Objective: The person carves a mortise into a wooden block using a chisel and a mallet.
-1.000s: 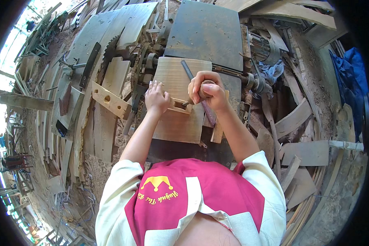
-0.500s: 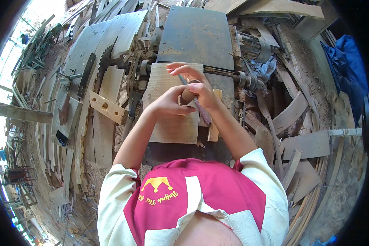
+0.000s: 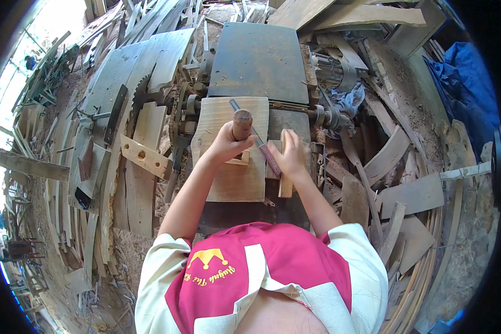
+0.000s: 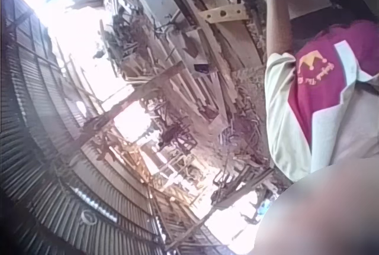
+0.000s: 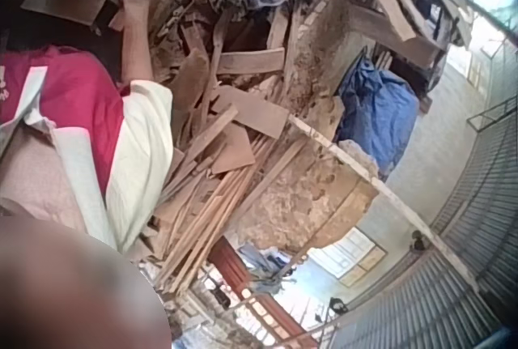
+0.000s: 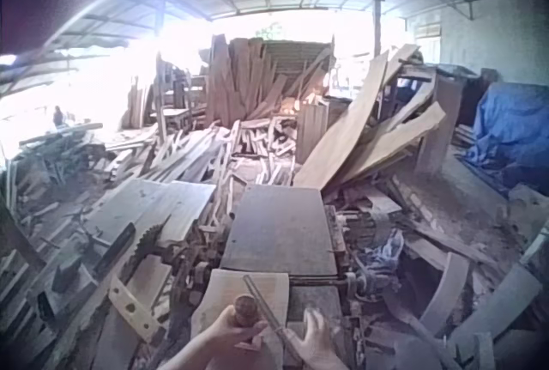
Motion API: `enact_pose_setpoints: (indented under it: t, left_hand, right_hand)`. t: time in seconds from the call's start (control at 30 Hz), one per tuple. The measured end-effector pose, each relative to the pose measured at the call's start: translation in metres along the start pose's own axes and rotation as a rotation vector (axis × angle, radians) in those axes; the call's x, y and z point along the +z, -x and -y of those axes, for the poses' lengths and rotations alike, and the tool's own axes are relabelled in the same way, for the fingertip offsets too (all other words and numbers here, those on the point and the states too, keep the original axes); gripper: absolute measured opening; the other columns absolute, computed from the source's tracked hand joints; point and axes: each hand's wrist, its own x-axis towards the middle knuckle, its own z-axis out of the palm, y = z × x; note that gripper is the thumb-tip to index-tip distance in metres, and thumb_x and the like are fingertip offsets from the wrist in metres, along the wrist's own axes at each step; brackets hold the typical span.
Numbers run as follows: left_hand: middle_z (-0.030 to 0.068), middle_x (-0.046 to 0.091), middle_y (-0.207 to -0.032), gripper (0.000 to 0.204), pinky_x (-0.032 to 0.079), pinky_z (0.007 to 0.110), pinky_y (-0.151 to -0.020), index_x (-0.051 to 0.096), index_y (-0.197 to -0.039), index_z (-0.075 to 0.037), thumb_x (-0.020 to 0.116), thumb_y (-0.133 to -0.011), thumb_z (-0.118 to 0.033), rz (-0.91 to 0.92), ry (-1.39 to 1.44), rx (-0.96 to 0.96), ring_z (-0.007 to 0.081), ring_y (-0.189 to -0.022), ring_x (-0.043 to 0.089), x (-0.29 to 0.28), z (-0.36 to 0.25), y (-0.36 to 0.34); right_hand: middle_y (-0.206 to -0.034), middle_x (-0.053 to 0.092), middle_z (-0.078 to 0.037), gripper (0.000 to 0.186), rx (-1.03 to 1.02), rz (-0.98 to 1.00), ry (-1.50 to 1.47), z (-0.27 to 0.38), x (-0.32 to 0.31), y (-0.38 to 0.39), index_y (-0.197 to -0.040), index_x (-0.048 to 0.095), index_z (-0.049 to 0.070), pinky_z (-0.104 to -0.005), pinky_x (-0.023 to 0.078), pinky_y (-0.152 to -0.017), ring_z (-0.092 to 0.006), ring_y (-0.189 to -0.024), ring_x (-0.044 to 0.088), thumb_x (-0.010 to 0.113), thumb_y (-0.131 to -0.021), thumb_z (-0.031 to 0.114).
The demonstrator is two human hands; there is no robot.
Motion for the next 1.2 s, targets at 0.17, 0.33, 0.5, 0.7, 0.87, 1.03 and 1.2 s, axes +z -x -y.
enact_pose_setpoints:
  t: [0.17, 0.33, 0.5, 0.7, 0.87, 1.03, 1.2]
  left_hand:
    - [-0.0054, 0.049, -0.069, 0.017, 0.038, 0.021, -0.055, 0.051, -0.080, -0.007, 0.068, -0.077, -0.009, 0.006, 0.047, 0.071, 0.0030, -0.064, 0.046, -0.005, 0.010, 0.008]
    - [-0.0057, 0.048, -0.068, 0.017, 0.037, 0.021, -0.054, 0.051, -0.077, -0.007, 0.068, -0.077, -0.010, -0.009, 0.065, 0.068, 0.0031, -0.062, 0.044, -0.001, 0.007, 0.003]
    - [-0.0060, 0.047, -0.065, 0.017, 0.036, 0.022, -0.052, 0.051, -0.074, -0.006, 0.067, -0.077, -0.009, -0.015, 0.056, 0.054, 0.0034, -0.059, 0.043, 0.002, 0.006, 0.004]
    - [-0.0057, 0.047, -0.063, 0.016, 0.036, 0.022, -0.051, 0.051, -0.072, -0.006, 0.066, -0.077, -0.008, 0.031, 0.021, 0.125, 0.0034, -0.057, 0.043, 0.006, 0.003, 0.002]
    - [-0.0055, 0.047, -0.062, 0.016, 0.036, 0.020, -0.047, 0.051, -0.073, -0.007, 0.066, -0.077, -0.011, 0.072, 0.047, 0.122, 0.0025, -0.055, 0.043, 0.013, -0.004, -0.001]
    - [-0.0062, 0.046, -0.062, 0.017, 0.036, 0.021, -0.046, 0.050, -0.076, -0.006, 0.066, -0.077, -0.012, 0.086, -0.056, 0.125, 0.0024, -0.055, 0.043, 0.010, -0.007, 0.005]
    - [-0.0069, 0.046, -0.065, 0.016, 0.037, 0.020, -0.052, 0.050, -0.077, -0.006, 0.066, -0.077, -0.010, 0.062, 0.049, 0.129, 0.0024, -0.059, 0.043, 0.019, -0.011, -0.001]
  right_hand:
    - [-0.143, 0.019, -0.016, 0.098, 0.465, 0.384, 0.373, -0.012, -0.011, 0.066, -0.130, 0.037, 0.002, -0.0677, 0.010, -0.098, -0.0296, -0.135, 0.010, 0.068, -0.058, 0.062]
    - [-0.137, 0.031, -0.019, 0.078, 0.512, 0.355, 0.297, -0.018, -0.014, 0.072, -0.120, 0.047, 0.001, -0.0606, 0.017, -0.100, -0.0295, -0.130, 0.024, 0.069, -0.063, 0.049]
    - [-0.097, 0.060, -0.023, 0.042, 0.516, 0.267, -0.124, -0.044, -0.058, 0.026, -0.099, 0.057, -0.006, -0.0392, 0.047, -0.079, -0.0323, -0.090, 0.060, 0.057, -0.071, 0.025]
    - [-0.094, 0.060, -0.017, 0.054, 0.038, 0.414, -1.004, 0.036, -0.169, -0.003, -0.113, 0.041, -0.002, -0.0339, 0.049, -0.065, -0.0236, -0.070, 0.061, 0.059, -0.069, 0.024]
    - [-0.082, 0.061, -0.010, 0.042, -0.256, 0.382, -0.389, 0.079, -0.190, 0.007, -0.104, 0.048, 0.002, -0.0312, 0.047, -0.057, -0.0203, -0.074, 0.062, 0.060, -0.072, 0.027]
    - [-0.074, 0.060, -0.008, 0.045, -0.203, 0.283, -0.361, 0.084, -0.224, 0.012, -0.101, 0.049, 0.000, -0.0301, 0.045, -0.059, -0.0144, -0.065, 0.057, 0.061, -0.073, 0.033]
    - [-0.073, 0.060, -0.016, 0.044, -0.334, 0.105, -0.485, 0.087, -0.187, 0.018, -0.108, 0.044, 0.001, -0.0366, 0.047, -0.061, -0.0291, -0.065, 0.061, 0.058, -0.076, 0.028]
